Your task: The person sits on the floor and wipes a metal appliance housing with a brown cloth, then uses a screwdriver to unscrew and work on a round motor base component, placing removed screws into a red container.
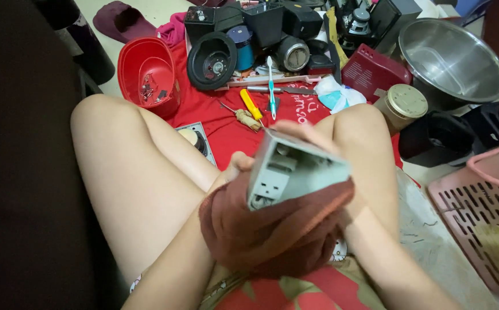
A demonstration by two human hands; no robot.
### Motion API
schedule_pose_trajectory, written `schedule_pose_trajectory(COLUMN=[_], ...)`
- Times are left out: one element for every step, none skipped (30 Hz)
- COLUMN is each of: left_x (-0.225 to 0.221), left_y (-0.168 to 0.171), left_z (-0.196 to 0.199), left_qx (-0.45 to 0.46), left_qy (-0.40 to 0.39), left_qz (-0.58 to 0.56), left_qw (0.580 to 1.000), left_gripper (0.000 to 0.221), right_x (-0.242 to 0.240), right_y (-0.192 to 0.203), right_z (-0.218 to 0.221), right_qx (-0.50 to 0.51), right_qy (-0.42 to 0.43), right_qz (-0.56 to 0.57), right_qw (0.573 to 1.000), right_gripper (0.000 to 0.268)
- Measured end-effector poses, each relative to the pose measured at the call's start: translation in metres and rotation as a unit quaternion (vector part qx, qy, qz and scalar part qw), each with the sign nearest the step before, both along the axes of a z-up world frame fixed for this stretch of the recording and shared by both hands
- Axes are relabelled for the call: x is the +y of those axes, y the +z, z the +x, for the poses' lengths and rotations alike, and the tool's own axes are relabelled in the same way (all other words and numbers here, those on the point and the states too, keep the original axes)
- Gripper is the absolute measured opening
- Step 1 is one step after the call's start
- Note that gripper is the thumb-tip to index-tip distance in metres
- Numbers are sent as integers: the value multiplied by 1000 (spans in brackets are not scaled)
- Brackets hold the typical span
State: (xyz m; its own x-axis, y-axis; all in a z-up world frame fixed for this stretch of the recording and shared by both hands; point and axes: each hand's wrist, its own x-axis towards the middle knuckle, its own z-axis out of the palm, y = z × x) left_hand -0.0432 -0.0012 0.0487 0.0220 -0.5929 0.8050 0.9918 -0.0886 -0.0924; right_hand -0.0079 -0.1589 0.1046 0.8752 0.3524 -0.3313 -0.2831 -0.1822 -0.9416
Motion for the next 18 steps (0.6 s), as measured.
schedule_pose_trajectory(left_x=[2,6,10,12,14,16,18,18,21,22,21,22,23,24,30,28,22,19], left_y=[-7,-14,-23,-31,-40,-49,-58,-67,-77,-87,-97,-116,-136,-155,-154,-152,-149,-142], left_z=[4,7,11,15,18,24,30,34,41,48,53,68,83,97,91,89,87,83], left_qx=[1,1,1,3,4,3,3,2,2,2,2,2,32,61,62,63,64,66], left_qy=[33,69,104,138,172,205,238,269,300,330,359,358,438,512,512,510,508,506], left_qz=[37,75,113,150,186,221,256,290,323,356,388,390,440,483,484,480,477,473], left_qw=[999,995,988,979,967,953,937,919,898,874,849,848,784,708,707,711,715,719], left_gripper=[46,49,51,54,56,59,61,64,66,69,71,71,57,45,45,46,46,46], right_x=[-6,-11,-18,-25,-34,-43,-53,-63,-75,-84,-90,-98,-106,-114,-120,-127,-133,-138], right_y=[-10,-20,-32,-43,-54,-62,-70,-78,-81,-84,-86,-75,-65,-54,-38,-22,-5,-3], right_z=[2,4,7,9,11,14,17,18,20,21,21,24,27,31,32,33,33,31], right_qx=[7,13,19,27,35,40,46,52,58,64,71,72,40,9,10,-58,-126,-126], right_qy=[-10,-17,-25,-32,-40,-49,-57,-66,-75,-83,-92,-92,-4,84,85,110,135,135], right_qz=[-3,-5,-8,-11,-15,-19,-23,-27,-31,-34,-37,-36,-61,-85,-84,-79,-73,-74], right_qw=[1000,1000,999,999,998,998,997,996,995,994,993,993,997,993,993,989,980,980], right_gripper=[42,38,35,31,28,25,22,19,17,15,14,14,12,16,16,20,25,25])
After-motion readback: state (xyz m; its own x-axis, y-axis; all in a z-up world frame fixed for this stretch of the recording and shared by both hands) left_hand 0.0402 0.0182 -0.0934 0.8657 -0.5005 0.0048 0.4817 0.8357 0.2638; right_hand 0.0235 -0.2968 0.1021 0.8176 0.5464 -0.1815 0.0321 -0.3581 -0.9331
